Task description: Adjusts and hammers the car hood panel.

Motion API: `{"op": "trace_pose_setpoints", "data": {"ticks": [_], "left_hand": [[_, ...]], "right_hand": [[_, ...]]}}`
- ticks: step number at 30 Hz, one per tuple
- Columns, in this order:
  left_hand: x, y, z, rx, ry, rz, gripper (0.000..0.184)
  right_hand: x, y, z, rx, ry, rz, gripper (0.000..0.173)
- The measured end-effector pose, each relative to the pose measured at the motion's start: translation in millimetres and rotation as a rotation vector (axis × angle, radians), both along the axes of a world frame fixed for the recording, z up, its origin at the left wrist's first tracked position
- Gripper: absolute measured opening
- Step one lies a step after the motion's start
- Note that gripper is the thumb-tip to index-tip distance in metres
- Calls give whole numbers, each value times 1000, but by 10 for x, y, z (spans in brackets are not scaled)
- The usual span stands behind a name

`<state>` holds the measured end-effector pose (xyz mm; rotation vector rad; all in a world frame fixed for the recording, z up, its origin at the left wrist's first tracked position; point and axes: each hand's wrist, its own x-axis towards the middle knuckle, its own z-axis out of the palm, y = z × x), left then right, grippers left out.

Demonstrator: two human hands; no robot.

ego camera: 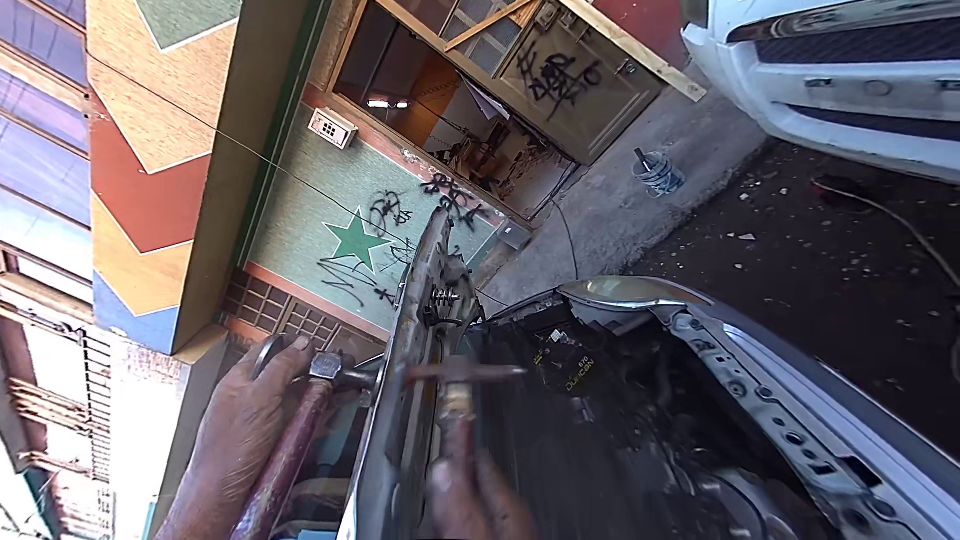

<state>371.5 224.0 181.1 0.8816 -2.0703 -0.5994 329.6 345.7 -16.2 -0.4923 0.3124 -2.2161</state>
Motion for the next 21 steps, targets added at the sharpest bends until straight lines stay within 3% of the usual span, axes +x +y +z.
{"op": "trace_pose_setpoints", "data": {"ticks": [2,4,8,14,18,21], "left_hand": [[-23,29,-1,11,15,-2,26],[-55,21,10,17,31,-3,27],[-139,-22,55,-33,-2,18,26],[-185,-145,98,-21,-4,56,24],[-258,-155,125,-36,-60,44,23],[-265,-133,108,15,-42,42,24]], "right_hand": [[-69,-102,-15,38,-230,-27,33],[-126,-184,-11,69,-300,-9,35],[-52,-276,26,-4,-25,197,33],[-188,-271,52,75,-332,62,38],[-93,-301,-19,-38,6,192,34],[-103,-311,-50,-6,-170,139,36]]}}
